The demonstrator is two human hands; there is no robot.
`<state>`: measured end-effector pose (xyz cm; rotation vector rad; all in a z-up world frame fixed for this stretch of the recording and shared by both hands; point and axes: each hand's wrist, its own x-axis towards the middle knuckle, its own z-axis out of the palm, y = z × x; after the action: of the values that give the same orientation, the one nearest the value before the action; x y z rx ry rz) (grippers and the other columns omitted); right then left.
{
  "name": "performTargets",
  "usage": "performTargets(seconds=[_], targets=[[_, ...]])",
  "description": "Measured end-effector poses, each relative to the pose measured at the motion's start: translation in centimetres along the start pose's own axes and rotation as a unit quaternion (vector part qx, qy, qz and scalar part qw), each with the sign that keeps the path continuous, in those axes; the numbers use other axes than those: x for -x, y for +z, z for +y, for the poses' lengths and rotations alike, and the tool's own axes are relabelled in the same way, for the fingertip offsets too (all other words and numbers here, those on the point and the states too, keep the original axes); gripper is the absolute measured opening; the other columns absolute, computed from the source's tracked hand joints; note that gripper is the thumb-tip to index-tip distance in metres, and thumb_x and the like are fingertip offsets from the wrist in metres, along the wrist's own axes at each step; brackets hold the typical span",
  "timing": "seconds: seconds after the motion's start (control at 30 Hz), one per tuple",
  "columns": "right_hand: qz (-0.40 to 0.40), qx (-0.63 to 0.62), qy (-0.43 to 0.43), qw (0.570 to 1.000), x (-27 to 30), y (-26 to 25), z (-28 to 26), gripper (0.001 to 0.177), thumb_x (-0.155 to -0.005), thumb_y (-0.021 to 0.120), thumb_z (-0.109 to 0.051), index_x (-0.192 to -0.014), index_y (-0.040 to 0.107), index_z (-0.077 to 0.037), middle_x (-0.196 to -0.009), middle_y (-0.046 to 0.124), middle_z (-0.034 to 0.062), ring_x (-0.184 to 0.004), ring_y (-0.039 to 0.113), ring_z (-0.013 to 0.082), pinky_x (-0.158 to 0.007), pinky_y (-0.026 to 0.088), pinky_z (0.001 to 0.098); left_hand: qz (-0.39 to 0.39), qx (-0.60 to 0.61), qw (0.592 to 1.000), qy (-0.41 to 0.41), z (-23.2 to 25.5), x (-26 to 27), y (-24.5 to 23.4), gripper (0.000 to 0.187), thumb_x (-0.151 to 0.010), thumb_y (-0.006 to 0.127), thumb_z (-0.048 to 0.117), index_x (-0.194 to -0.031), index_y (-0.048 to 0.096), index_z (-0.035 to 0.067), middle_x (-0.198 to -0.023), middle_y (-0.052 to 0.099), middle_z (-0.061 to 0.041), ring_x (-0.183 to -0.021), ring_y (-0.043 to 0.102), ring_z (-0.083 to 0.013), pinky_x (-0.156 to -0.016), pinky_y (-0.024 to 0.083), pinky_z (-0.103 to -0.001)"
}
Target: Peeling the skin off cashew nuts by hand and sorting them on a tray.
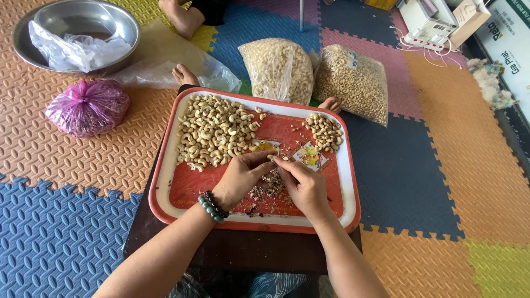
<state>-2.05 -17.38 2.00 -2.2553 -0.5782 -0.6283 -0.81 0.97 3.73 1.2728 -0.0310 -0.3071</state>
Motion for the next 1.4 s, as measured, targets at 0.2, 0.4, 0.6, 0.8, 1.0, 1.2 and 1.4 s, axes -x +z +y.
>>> performTargets(seconds=[0.2, 0.4, 0.6, 0.8, 1.0, 1.2, 1.4], targets=[[0.006, -0.028, 0.006, 1.0, -0.8, -0.6, -1.2, 0.024, -0.095, 0.068, -0.003, -0.115, 0.077, -0.012, -0.102, 0.079, 0.0145, -0.085, 0.077, 0.0274, -0.067, 0.063, 0.0347, 0.003, 0.016, 1.0, -0.001, -0.7, -0.3, 0.0, 0.042, -0.091, 0.069, 0.008, -0.131, 0.063, -0.005, -0.102, 0.073, -0.02, -0.075, 0.068, -0.0143, -0.054, 0.064, -0.024], [0.002, -0.096, 0.054, 0.994, -0.4, -0.4, -0.3, 0.021, -0.097, 0.068, -0.007, -0.116, 0.077, -0.012, -0.1, 0.079, 0.0137, -0.071, 0.075, 0.0178, -0.057, 0.057, 0.0292, 0.005, 0.057, 0.998, -0.005, -1.0, -0.7, -0.1, 0.039, -0.091, 0.067, 0.007, -0.129, 0.065, -0.002, -0.099, 0.073, -0.017, -0.073, 0.068, -0.0138, -0.053, 0.063, -0.024], [-0.015, -0.051, 0.009, 0.999, -0.5, -0.5, -1.2, 0.026, -0.095, 0.067, 0.0, -0.119, 0.075, -0.007, -0.102, 0.078, 0.0186, -0.074, 0.077, 0.0241, -0.056, 0.059, 0.0296, -0.02, 0.089, 0.995, -0.049, -0.6, -0.5, -0.1, 0.042, -0.094, 0.063, 0.008, -0.134, 0.061, -0.006, -0.099, 0.074, -0.017, -0.072, 0.068, -0.0126, -0.053, 0.063, -0.022], [-0.004, -0.043, 0.012, 0.999, -1.0, -0.7, -1.0, 0.02, -0.098, 0.065, -0.001, -0.115, 0.075, -0.007, -0.093, 0.078, 0.0165, -0.057, 0.067, 0.0143, -0.047, 0.051, 0.0243, -0.051, 0.152, 0.984, -0.084, -0.8, -0.9, -0.3, 0.05, -0.092, 0.061, 0.007, -0.139, 0.055, -0.008, -0.103, 0.073, -0.017, -0.074, 0.069, -0.0108, -0.054, 0.065, -0.022], [0.039, -0.093, 0.069, 0.993, -0.5, -0.7, 0.1, 0.019, -0.1, 0.065, -0.01, -0.116, 0.076, -0.012, -0.084, 0.078, 0.013, -0.05, 0.054, 0.006, -0.043, 0.04, 0.0193, -0.083, 0.238, 0.961, -0.116, -0.5, -1.3, -1.5, 0.047, -0.098, 0.051, 0.012, -0.141, 0.052, -0.007, -0.086, 0.066, -0.007, -0.071, 0.067, -0.0093, -0.052, 0.062, -0.02], [0.023, -0.078, 0.072, 0.994, -0.7, -1.1, -0.4, 0.018, -0.099, 0.066, -0.008, -0.114, 0.076, -0.009, -0.094, 0.079, 0.0164, -0.059, 0.07, 0.0139, -0.048, 0.052, 0.0238, -0.102, 0.245, 0.954, -0.138, 0.0, -1.2, -1.5, 0.05, -0.101, 0.049, 0.02, -0.142, 0.05, -0.007, -0.077, 0.049, 0.003, -0.066, 0.052, -0.0053, -0.049, 0.055, -0.018], [-0.124, -0.013, 0.06, 0.99, -1.1, -2.5, -2.0, 0.02, -0.095, 0.067, -0.005, -0.112, 0.077, -0.009, -0.095, 0.079, 0.0161, -0.074, 0.077, 0.026, -0.061, 0.063, 0.0313, 0.013, -0.323, 0.945, 0.057, 0.8, -2.7, -3.3, 0.034, -0.1, 0.058, 0.026, -0.128, 0.07, 0.01, -0.083, 0.07, -0.011, -0.071, 0.066, -0.0184, -0.057, 0.054, -0.032]])
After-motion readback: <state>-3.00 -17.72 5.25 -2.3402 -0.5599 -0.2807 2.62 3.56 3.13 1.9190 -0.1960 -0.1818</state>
